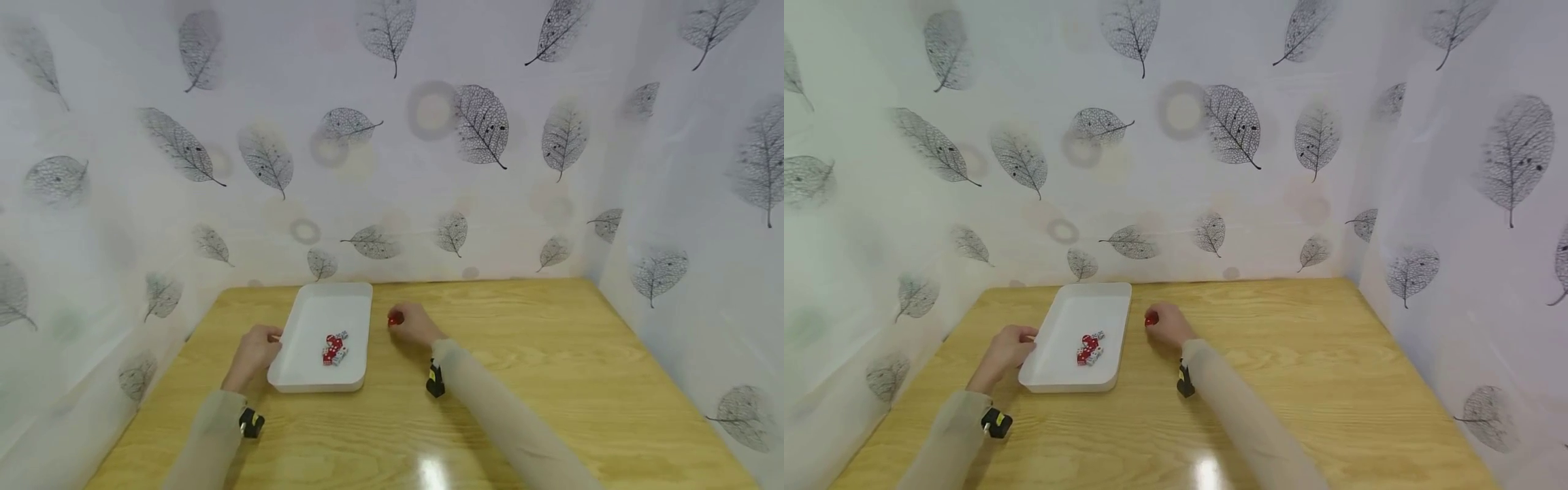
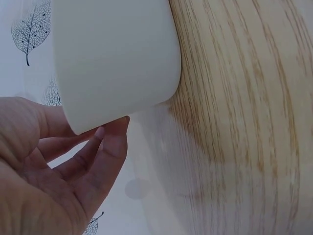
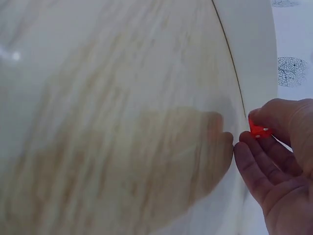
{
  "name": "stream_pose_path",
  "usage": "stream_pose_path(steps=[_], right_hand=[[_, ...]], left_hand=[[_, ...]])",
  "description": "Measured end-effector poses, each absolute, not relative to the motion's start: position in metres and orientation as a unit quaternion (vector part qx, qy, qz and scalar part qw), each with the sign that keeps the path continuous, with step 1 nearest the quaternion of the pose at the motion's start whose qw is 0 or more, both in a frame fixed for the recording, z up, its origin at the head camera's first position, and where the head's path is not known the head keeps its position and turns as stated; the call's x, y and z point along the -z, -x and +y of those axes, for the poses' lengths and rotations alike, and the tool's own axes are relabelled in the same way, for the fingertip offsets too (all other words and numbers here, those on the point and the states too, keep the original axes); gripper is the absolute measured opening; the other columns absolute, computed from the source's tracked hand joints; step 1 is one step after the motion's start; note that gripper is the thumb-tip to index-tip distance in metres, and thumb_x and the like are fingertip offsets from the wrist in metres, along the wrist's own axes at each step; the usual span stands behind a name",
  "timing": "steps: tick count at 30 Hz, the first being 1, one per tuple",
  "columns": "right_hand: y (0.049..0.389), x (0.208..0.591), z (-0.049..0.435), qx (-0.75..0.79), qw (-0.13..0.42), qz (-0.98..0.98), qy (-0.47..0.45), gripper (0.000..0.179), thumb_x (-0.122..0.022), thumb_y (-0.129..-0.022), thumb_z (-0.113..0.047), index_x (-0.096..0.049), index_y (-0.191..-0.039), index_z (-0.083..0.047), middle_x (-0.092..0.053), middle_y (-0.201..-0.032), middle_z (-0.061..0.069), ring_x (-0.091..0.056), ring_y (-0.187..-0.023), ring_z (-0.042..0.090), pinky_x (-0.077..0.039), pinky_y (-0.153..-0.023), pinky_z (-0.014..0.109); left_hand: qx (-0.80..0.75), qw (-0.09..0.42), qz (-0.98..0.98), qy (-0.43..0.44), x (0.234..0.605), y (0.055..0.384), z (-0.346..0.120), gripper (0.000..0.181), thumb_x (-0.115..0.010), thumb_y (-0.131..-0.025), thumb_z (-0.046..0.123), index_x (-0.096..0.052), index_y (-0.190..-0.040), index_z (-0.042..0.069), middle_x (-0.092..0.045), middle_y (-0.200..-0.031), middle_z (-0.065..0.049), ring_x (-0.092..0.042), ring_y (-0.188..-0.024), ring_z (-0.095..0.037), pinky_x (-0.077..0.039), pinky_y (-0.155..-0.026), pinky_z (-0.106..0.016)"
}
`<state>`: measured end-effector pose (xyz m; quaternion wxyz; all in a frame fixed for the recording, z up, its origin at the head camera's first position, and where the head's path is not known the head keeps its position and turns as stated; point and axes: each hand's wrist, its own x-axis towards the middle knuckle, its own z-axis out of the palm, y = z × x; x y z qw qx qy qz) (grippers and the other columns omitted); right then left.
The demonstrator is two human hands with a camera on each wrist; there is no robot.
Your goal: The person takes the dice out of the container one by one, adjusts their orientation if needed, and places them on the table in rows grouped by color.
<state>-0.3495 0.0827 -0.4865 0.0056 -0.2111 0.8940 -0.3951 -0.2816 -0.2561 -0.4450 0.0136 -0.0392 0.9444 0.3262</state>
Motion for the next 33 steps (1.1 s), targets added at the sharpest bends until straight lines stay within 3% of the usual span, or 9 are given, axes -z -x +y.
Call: stream_pose_path(steps=[15,23,33], right_hand=[[0.345,0.481,0.092,0.357,0.005,0.905,0.23,0.015,-0.074,-0.08,-0.001,-0.072,-0.095,-0.003,-0.071,-0.092,0.007,-0.064,-0.087,0.017,-0.053,-0.081,0.031],[0.345,0.48,0.095,0.366,0.014,0.904,0.221,0.019,-0.075,-0.081,-0.004,-0.071,-0.1,-0.002,-0.071,-0.097,0.008,-0.065,-0.091,0.019,-0.054,-0.084,0.033],[0.347,0.484,0.101,0.374,0.026,0.899,0.226,0.014,-0.076,-0.082,-0.009,-0.074,-0.095,-0.006,-0.072,-0.09,0.003,-0.065,-0.084,0.012,-0.054,-0.079,0.03]], left_hand=[[-0.32,0.017,0.947,0.038,0.445,0.284,-0.253,0.038,-0.048,-0.086,0.003,-0.062,-0.12,-0.009,-0.067,-0.105,-0.024,-0.063,-0.09,-0.032,-0.052,-0.067,-0.035],[-0.319,0.016,0.947,0.044,0.443,0.281,-0.256,0.039,-0.048,-0.087,0.003,-0.06,-0.122,-0.01,-0.066,-0.104,-0.024,-0.063,-0.089,-0.031,-0.052,-0.067,-0.036],[-0.333,0.023,0.942,0.03,0.446,0.282,-0.259,0.04,-0.046,-0.085,0.003,-0.061,-0.12,-0.01,-0.067,-0.1,-0.023,-0.064,-0.085,-0.029,-0.053,-0.066,-0.037]])
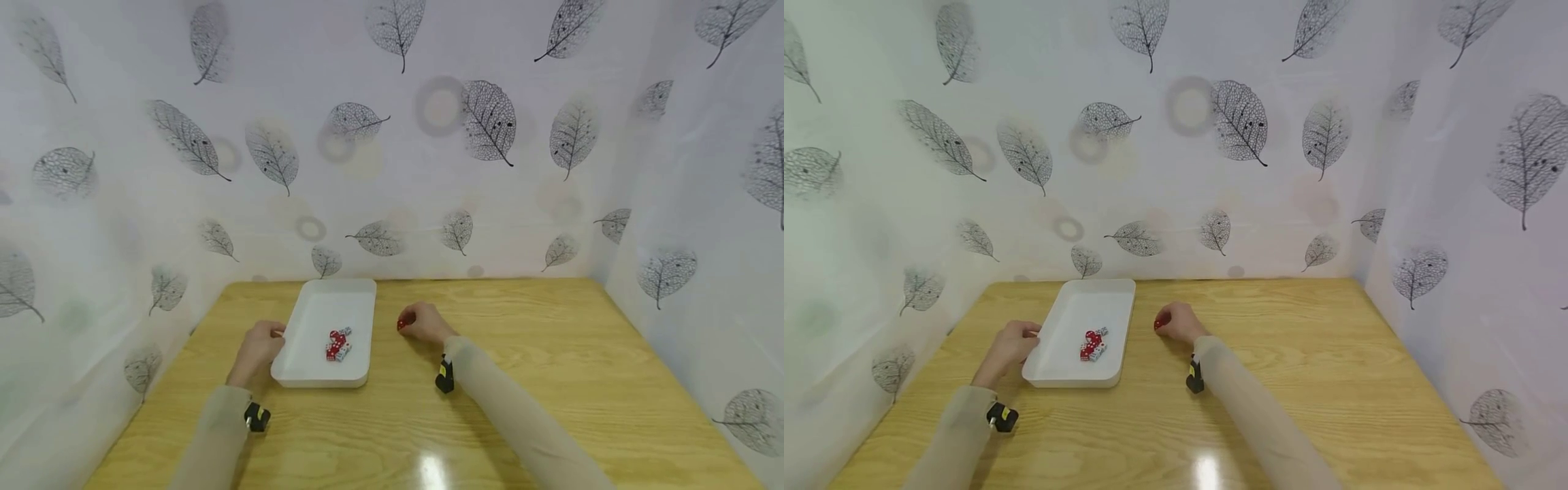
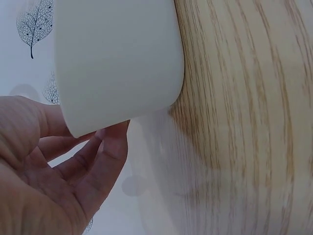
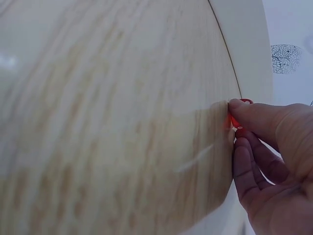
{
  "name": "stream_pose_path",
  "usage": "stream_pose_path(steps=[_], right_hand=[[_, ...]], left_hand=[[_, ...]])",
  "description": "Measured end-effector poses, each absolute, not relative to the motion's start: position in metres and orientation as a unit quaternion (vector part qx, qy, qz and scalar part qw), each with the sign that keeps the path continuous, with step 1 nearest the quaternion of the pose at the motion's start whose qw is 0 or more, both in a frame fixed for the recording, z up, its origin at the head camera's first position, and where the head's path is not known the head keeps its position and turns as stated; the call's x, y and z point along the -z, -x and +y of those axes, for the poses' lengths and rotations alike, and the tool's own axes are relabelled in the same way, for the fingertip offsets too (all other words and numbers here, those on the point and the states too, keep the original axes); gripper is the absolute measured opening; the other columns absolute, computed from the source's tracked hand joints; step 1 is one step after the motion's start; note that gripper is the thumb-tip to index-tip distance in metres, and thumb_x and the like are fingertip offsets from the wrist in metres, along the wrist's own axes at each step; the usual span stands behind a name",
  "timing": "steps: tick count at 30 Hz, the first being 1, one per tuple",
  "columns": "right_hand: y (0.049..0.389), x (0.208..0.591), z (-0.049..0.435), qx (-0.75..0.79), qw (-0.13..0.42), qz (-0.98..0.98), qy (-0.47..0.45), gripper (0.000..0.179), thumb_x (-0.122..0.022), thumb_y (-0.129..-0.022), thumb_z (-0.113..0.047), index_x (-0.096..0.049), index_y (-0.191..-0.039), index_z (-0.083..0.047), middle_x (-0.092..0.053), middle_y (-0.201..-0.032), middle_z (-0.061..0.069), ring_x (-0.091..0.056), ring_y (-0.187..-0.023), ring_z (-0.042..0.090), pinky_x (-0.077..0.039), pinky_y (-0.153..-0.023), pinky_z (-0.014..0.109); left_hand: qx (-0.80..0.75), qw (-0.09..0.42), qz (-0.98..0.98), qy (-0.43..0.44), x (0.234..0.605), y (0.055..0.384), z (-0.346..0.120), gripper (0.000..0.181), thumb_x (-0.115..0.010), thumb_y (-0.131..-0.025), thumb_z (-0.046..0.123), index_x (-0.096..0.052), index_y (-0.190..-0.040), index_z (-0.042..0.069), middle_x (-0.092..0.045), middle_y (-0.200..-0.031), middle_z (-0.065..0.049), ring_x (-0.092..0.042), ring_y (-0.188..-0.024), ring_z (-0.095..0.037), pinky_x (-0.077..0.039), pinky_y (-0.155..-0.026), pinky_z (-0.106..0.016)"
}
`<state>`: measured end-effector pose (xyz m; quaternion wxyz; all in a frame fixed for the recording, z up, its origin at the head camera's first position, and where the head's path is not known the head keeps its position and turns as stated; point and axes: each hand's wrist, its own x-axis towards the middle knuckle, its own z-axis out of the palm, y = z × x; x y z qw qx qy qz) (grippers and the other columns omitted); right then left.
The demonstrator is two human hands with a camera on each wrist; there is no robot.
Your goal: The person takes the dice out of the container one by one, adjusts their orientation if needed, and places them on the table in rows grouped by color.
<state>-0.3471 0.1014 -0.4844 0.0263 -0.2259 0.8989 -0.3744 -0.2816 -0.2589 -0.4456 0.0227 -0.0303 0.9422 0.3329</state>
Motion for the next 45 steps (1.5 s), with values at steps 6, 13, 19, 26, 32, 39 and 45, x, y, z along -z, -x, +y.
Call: stream_pose_path(steps=[6,13,19,26,32,39,45], right_hand=[[0.348,0.482,0.1,0.366,0.035,0.909,0.199,0.016,-0.076,-0.083,-0.011,-0.074,-0.098,-0.007,-0.073,-0.095,0.005,-0.066,-0.089,0.016,-0.054,-0.083,0.033],[0.346,0.483,0.1,0.367,0.033,0.908,0.201,0.019,-0.076,-0.082,-0.009,-0.074,-0.101,-0.004,-0.073,-0.097,0.007,-0.067,-0.091,0.019,-0.054,-0.084,0.034],[0.343,0.48,0.097,0.372,0.038,0.906,0.199,0.019,-0.075,-0.083,-0.007,-0.073,-0.101,-0.003,-0.073,-0.098,0.008,-0.067,-0.093,0.02,-0.054,-0.086,0.035],[0.342,0.478,0.097,0.373,0.047,0.907,0.191,0.014,-0.074,-0.085,-0.008,-0.073,-0.098,-0.005,-0.072,-0.094,0.005,-0.065,-0.089,0.016,-0.054,-0.083,0.033],[0.343,0.477,0.094,0.375,0.052,0.908,0.177,0.013,-0.073,-0.085,-0.007,-0.073,-0.098,-0.005,-0.072,-0.095,0.006,-0.065,-0.09,0.018,-0.053,-0.086,0.035],[0.346,0.477,0.093,0.372,0.045,0.912,0.165,0.018,-0.074,-0.084,-0.009,-0.073,-0.101,-0.003,-0.072,-0.097,0.008,-0.065,-0.091,0.019,-0.053,-0.086,0.035],[0.343,0.475,0.094,0.38,0.053,0.91,0.158,0.027,-0.076,-0.083,-0.011,-0.072,-0.108,-0.001,-0.072,-0.101,0.01,-0.065,-0.095,0.022,-0.053,-0.089,0.038]], left_hand=[[-0.331,0.029,0.942,0.034,0.442,0.283,-0.257,0.041,-0.047,-0.086,0.004,-0.06,-0.122,-0.01,-0.067,-0.103,-0.024,-0.064,-0.087,-0.03,-0.053,-0.067,-0.036],[-0.348,0.028,0.936,0.035,0.442,0.281,-0.259,0.039,-0.048,-0.087,0.004,-0.061,-0.122,-0.011,-0.067,-0.104,-0.025,-0.064,-0.089,-0.03,-0.053,-0.068,-0.034],[-0.349,0.024,0.936,0.043,0.444,0.279,-0.26,0.04,-0.048,-0.089,0.006,-0.059,-0.123,-0.012,-0.066,-0.106,-0.024,-0.063,-0.089,-0.029,-0.052,-0.067,-0.032],[-0.357,0.019,0.933,0.042,0.447,0.28,-0.262,0.037,-0.05,-0.09,0.006,-0.06,-0.121,-0.012,-0.066,-0.107,-0.025,-0.063,-0.089,-0.028,-0.052,-0.066,-0.032],[-0.395,0.04,0.917,0.047,0.448,0.28,-0.261,0.038,-0.049,-0.093,0.008,-0.058,-0.125,-0.011,-0.066,-0.109,-0.025,-0.065,-0.084,-0.025,-0.054,-0.061,-0.031],[-0.406,0.046,0.912,0.043,0.446,0.278,-0.261,0.038,-0.049,-0.094,0.007,-0.057,-0.126,-0.012,-0.065,-0.108,-0.026,-0.066,-0.083,-0.024,-0.056,-0.061,-0.032],[-0.404,0.046,0.912,0.048,0.447,0.277,-0.261,0.038,-0.05,-0.093,0.006,-0.057,-0.125,-0.012,-0.065,-0.107,-0.025,-0.065,-0.081,-0.023,-0.054,-0.06,-0.03]])
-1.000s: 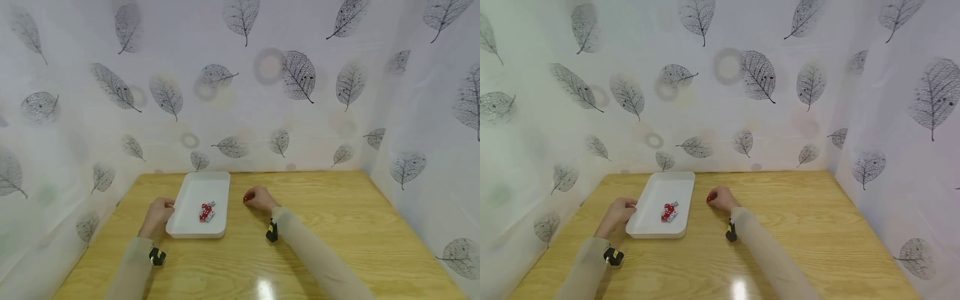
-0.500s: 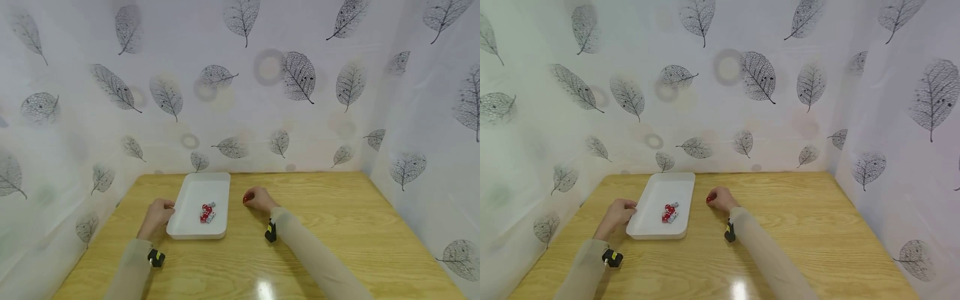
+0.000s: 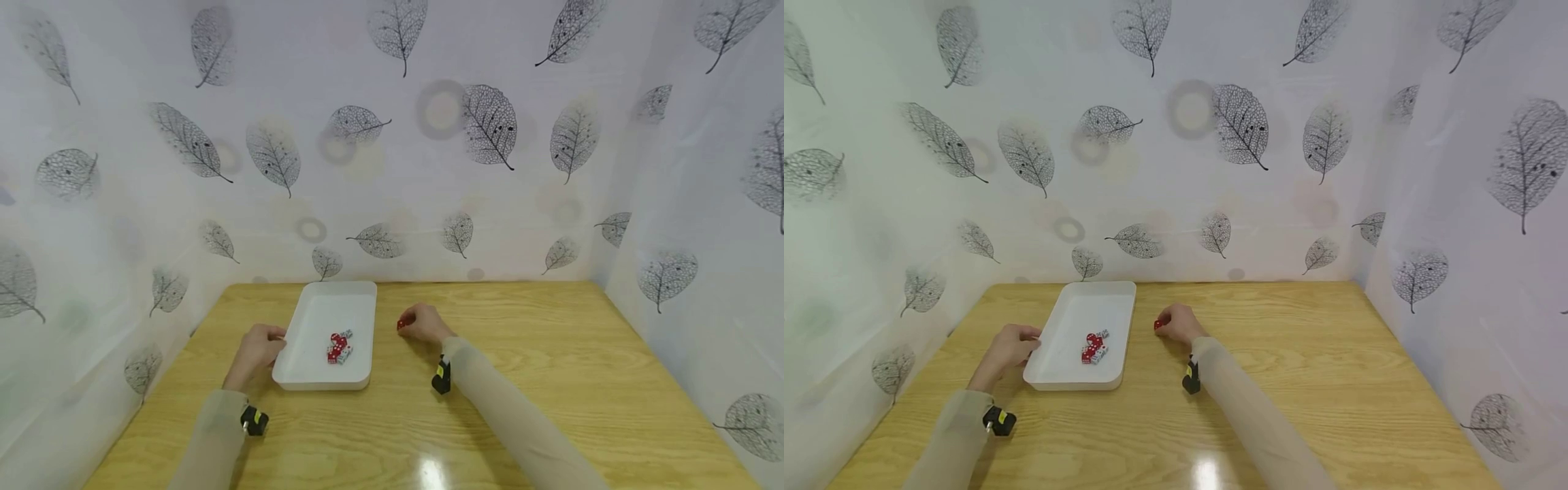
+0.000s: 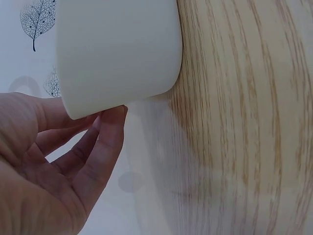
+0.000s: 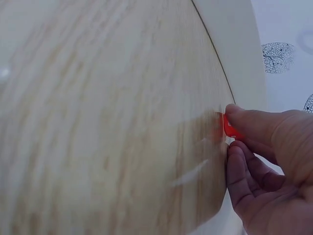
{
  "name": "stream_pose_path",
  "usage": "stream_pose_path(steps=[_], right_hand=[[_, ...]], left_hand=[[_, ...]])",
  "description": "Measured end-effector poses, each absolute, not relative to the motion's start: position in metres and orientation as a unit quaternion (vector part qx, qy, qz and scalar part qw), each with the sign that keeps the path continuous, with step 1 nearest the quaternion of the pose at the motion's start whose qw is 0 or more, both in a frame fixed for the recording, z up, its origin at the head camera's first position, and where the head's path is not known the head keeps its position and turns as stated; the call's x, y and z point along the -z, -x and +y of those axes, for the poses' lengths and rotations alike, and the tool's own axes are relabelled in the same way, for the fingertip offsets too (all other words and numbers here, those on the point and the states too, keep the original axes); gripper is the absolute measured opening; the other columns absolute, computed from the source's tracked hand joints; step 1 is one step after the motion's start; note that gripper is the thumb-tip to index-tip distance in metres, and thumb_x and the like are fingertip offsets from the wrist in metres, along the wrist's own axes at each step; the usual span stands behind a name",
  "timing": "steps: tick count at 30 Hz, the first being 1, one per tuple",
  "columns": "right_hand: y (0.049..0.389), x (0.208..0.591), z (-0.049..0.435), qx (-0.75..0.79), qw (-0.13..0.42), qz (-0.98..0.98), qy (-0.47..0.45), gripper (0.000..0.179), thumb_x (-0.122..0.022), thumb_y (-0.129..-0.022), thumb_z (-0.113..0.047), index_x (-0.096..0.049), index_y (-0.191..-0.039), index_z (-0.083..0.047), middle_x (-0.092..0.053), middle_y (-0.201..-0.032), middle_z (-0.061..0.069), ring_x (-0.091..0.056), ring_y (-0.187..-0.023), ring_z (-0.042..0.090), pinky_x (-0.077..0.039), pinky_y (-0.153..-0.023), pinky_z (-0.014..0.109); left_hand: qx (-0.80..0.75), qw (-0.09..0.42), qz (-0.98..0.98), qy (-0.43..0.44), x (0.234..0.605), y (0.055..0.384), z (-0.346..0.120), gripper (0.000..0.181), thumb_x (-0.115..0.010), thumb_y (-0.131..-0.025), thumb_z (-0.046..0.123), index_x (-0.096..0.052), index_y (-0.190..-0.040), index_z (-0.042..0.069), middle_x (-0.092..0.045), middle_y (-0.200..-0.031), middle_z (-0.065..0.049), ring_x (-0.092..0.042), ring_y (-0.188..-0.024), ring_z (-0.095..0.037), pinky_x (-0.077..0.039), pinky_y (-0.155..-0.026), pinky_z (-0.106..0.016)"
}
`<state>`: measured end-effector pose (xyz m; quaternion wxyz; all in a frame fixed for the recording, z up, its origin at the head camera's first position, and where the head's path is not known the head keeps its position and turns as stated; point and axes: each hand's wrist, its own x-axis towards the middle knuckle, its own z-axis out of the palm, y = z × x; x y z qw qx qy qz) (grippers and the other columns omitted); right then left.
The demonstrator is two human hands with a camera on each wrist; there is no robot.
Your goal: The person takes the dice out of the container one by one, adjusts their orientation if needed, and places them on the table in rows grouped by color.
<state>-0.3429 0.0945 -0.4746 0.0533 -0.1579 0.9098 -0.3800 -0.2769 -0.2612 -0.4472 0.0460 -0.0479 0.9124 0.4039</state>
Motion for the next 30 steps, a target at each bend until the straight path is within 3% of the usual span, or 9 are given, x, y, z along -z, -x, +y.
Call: stream_pose_path(steps=[5,10,16,23,30], right_hand=[[0.342,0.478,0.097,0.398,0.045,0.906,0.139,0.037,-0.078,-0.081,-0.014,-0.07,-0.115,0.0,-0.072,-0.106,0.011,-0.065,-0.099,0.021,-0.053,-0.091,0.037],[0.34,0.479,0.1,0.422,0.036,0.897,0.13,0.04,-0.078,-0.081,-0.014,-0.068,-0.116,0.001,-0.071,-0.108,0.013,-0.066,-0.096,0.022,-0.056,-0.084,0.034],[0.335,0.477,0.101,0.414,0.022,0.902,0.118,0.03,-0.074,-0.085,-0.012,-0.071,-0.112,-0.001,-0.072,-0.108,0.012,-0.067,-0.098,0.023,-0.055,-0.088,0.036],[0.329,0.477,0.096,0.417,0.013,0.899,0.131,0.013,-0.076,-0.084,-0.014,-0.076,-0.094,-0.005,-0.073,-0.089,0.004,-0.064,-0.079,0.013,-0.053,-0.073,0.028],[0.326,0.474,0.089,0.415,0.021,0.894,0.17,0.007,-0.073,-0.087,-0.015,-0.076,-0.088,-0.009,-0.074,-0.087,0.002,-0.063,-0.077,0.009,-0.052,-0.071,0.025]], left_hand=[[-0.399,0.046,0.914,0.054,0.448,0.277,-0.261,0.037,-0.05,-0.094,0.006,-0.058,-0.125,-0.011,-0.064,-0.111,-0.026,-0.064,-0.083,-0.023,-0.053,-0.06,-0.029],[-0.397,0.044,0.915,0.053,0.449,0.278,-0.263,0.036,-0.05,-0.094,0.006,-0.058,-0.125,-0.011,-0.064,-0.11,-0.026,-0.064,-0.081,-0.023,-0.053,-0.059,-0.029],[-0.404,0.037,0.913,0.043,0.448,0.278,-0.264,0.037,-0.05,-0.092,0.005,-0.058,-0.123,-0.012,-0.065,-0.109,-0.027,-0.063,-0.078,-0.023,-0.052,-0.058,-0.029],[-0.399,0.033,0.915,0.041,0.449,0.274,-0.266,0.038,-0.05,-0.091,0.005,-0.058,-0.124,-0.013,-0.065,-0.107,-0.026,-0.065,-0.081,-0.024,-0.054,-0.058,-0.031],[-0.407,0.036,0.912,0.046,0.451,0.278,-0.262,0.037,-0.051,-0.091,0.005,-0.059,-0.123,-0.012,-0.064,-0.107,-0.026,-0.065,-0.08,-0.025,-0.055,-0.059,-0.031]])
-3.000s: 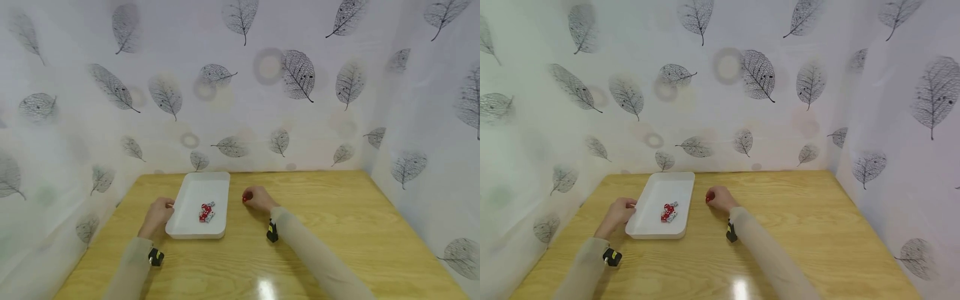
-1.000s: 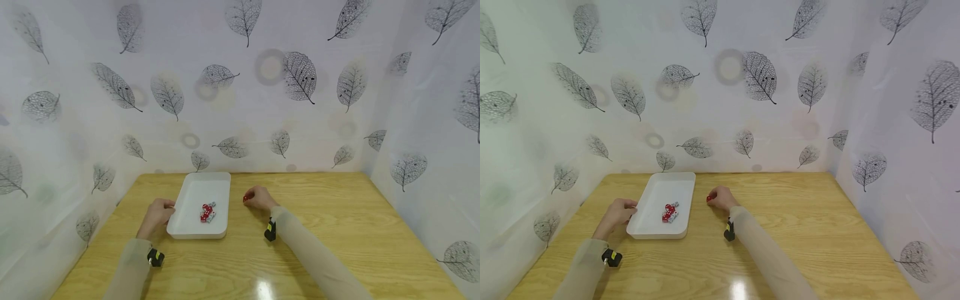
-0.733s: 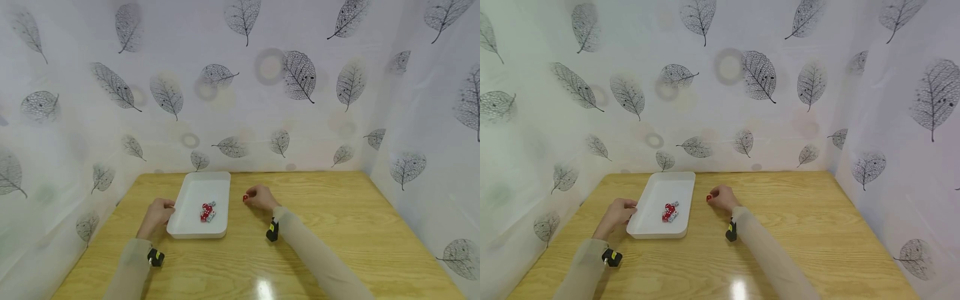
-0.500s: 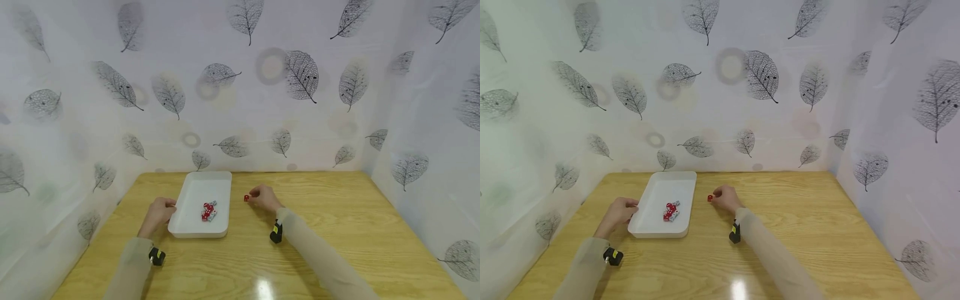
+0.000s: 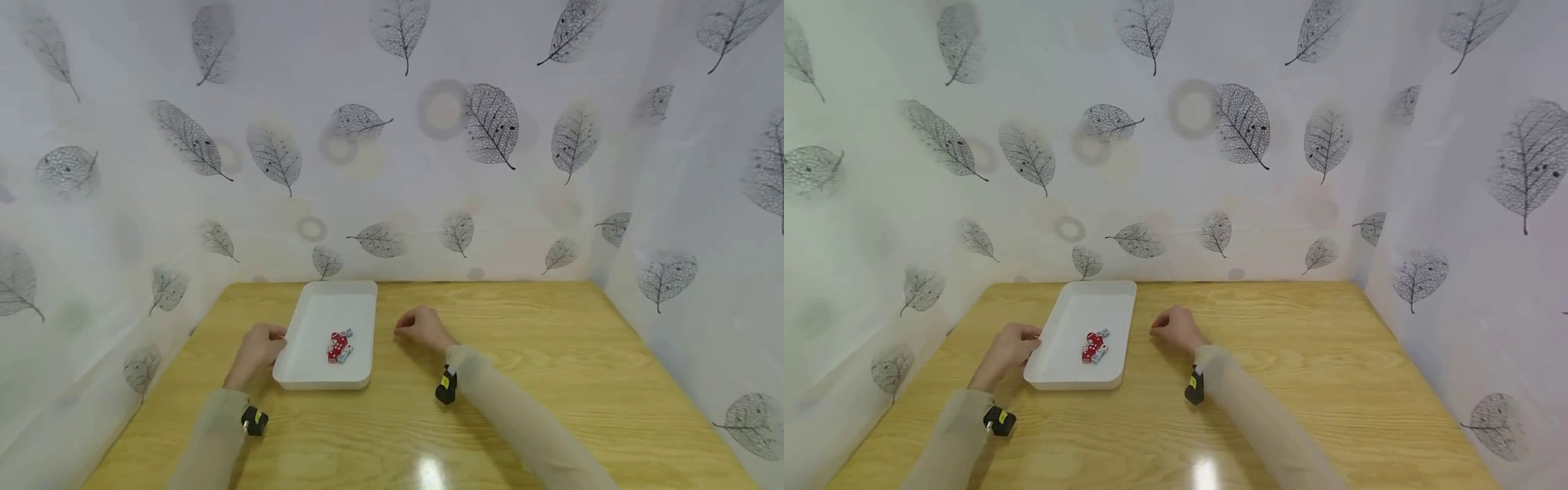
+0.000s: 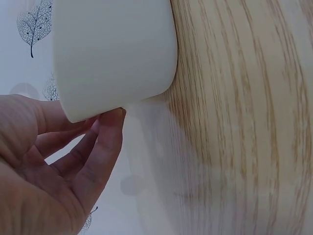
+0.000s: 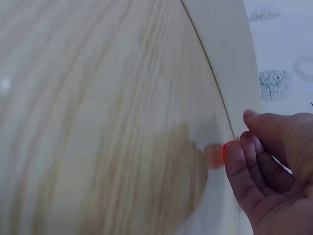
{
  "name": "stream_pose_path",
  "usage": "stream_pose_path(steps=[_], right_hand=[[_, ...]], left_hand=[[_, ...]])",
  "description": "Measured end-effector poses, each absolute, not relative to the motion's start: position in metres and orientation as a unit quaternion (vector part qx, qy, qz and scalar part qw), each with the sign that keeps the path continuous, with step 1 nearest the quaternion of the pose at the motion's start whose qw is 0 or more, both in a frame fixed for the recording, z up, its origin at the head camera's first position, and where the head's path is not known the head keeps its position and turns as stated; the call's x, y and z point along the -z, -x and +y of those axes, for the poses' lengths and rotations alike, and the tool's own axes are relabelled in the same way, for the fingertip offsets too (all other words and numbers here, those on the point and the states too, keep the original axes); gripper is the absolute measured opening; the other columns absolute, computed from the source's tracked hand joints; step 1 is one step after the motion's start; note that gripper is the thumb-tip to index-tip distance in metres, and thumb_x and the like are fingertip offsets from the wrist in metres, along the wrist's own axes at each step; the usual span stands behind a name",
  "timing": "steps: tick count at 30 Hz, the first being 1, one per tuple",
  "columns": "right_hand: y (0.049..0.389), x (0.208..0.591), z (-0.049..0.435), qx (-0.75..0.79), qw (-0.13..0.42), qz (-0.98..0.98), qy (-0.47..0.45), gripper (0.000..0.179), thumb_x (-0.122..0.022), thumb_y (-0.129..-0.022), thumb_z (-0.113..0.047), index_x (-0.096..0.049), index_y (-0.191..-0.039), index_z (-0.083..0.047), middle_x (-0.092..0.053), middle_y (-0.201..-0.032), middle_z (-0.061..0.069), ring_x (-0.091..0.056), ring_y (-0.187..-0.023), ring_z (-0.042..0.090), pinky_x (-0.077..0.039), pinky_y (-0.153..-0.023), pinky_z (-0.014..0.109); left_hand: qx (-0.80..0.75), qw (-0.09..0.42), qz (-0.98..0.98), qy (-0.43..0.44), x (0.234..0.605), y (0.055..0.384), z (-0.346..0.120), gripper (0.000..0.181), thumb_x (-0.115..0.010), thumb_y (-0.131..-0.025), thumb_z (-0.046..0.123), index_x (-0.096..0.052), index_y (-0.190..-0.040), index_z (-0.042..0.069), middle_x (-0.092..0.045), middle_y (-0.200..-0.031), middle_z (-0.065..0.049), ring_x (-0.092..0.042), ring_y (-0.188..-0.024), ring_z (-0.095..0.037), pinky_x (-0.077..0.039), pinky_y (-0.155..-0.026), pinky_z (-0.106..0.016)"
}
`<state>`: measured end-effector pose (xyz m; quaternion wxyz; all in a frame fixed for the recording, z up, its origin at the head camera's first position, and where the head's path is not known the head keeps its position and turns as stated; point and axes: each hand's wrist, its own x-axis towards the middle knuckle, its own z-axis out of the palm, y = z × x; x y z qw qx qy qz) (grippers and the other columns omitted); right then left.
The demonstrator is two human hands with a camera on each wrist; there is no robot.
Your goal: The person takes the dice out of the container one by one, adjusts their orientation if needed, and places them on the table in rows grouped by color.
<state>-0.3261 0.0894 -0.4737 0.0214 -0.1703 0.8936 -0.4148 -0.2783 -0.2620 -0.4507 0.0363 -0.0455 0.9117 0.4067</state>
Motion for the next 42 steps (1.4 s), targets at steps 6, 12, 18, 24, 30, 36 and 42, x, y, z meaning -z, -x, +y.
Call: stream_pose_path(steps=[6,12,18,24,30,36,42], right_hand=[[0.322,0.468,0.071,0.428,0.046,0.88,0.2,0.012,-0.071,-0.09,-0.02,-0.076,-0.095,-0.01,-0.074,-0.092,0.003,-0.063,-0.075,0.008,-0.053,-0.068,0.023],[0.32,0.464,0.053,0.465,0.044,0.861,0.204,0.016,-0.07,-0.09,-0.021,-0.075,-0.1,-0.009,-0.074,-0.095,0.004,-0.066,-0.076,0.009,-0.055,-0.069,0.024],[0.318,0.462,0.038,0.487,0.027,0.844,0.222,0.022,-0.07,-0.09,-0.021,-0.074,-0.104,-0.005,-0.073,-0.098,0.005,-0.066,-0.08,0.009,-0.055,-0.07,0.023],[0.316,0.458,0.019,0.459,0.014,0.855,0.241,0.021,-0.067,-0.092,-0.016,-0.073,-0.108,-0.004,-0.073,-0.103,0.005,-0.066,-0.089,0.012,-0.054,-0.073,0.022],[0.32,0.461,0.003,0.419,0.021,0.872,0.251,0.02,-0.067,-0.092,-0.014,-0.073,-0.11,-0.007,-0.072,-0.104,0.002,-0.064,-0.092,0.01,-0.052,-0.077,0.02],[0.319,0.463,-0.005,0.38,0.047,0.884,0.269,0.02,-0.068,-0.092,-0.015,-0.073,-0.11,-0.01,-0.072,-0.105,0.001,-0.062,-0.093,0.008,-0.051,-0.081,0.02],[0.319,0.463,-0.01,0.353,0.058,0.886,0.296,0.017,-0.07,-0.089,-0.012,-0.075,-0.106,-0.008,-0.073,-0.102,0.001,-0.063,-0.092,0.009,-0.05,-0.083,0.02]], left_hand=[[-0.387,0.03,0.921,0.034,0.447,0.277,-0.261,0.036,-0.05,-0.09,0.003,-0.06,-0.121,-0.013,-0.065,-0.103,-0.023,-0.063,-0.081,-0.024,-0.052,-0.059,-0.029],[-0.377,0.027,0.925,0.03,0.444,0.28,-0.259,0.037,-0.049,-0.091,0.004,-0.06,-0.122,-0.012,-0.066,-0.102,-0.022,-0.062,-0.082,-0.023,-0.052,-0.061,-0.028],[-0.372,0.025,0.927,0.038,0.444,0.281,-0.256,0.037,-0.05,-0.089,0.004,-0.061,-0.121,-0.011,-0.067,-0.1,-0.021,-0.062,-0.08,-0.022,-0.052,-0.06,-0.028],[-0.368,0.029,0.929,0.031,0.445,0.279,-0.259,0.035,-0.051,-0.088,0.003,-0.062,-0.117,-0.012,-0.067,-0.101,-0.022,-0.063,-0.082,-0.024,-0.052,-0.059,-0.029],[-0.367,0.03,0.929,0.033,0.447,0.279,-0.259,0.036,-0.05,-0.089,0.003,-0.062,-0.119,-0.011,-0.067,-0.097,-0.02,-0.061,-0.078,-0.022,-0.051,-0.059,-0.028],[-0.361,0.031,0.931,0.041,0.448,0.278,-0.258,0.037,-0.051,-0.089,0.004,-0.06,-0.121,-0.012,-0.066,-0.099,-0.02,-0.061,-0.08,-0.022,-0.051,-0.059,-0.028],[-0.359,0.028,0.932,0.039,0.444,0.277,-0.257,0.037,-0.05,-0.089,0.003,-0.06,-0.121,-0.013,-0.066,-0.101,-0.022,-0.062,-0.082,-0.025,-0.052,-0.06,-0.029]])
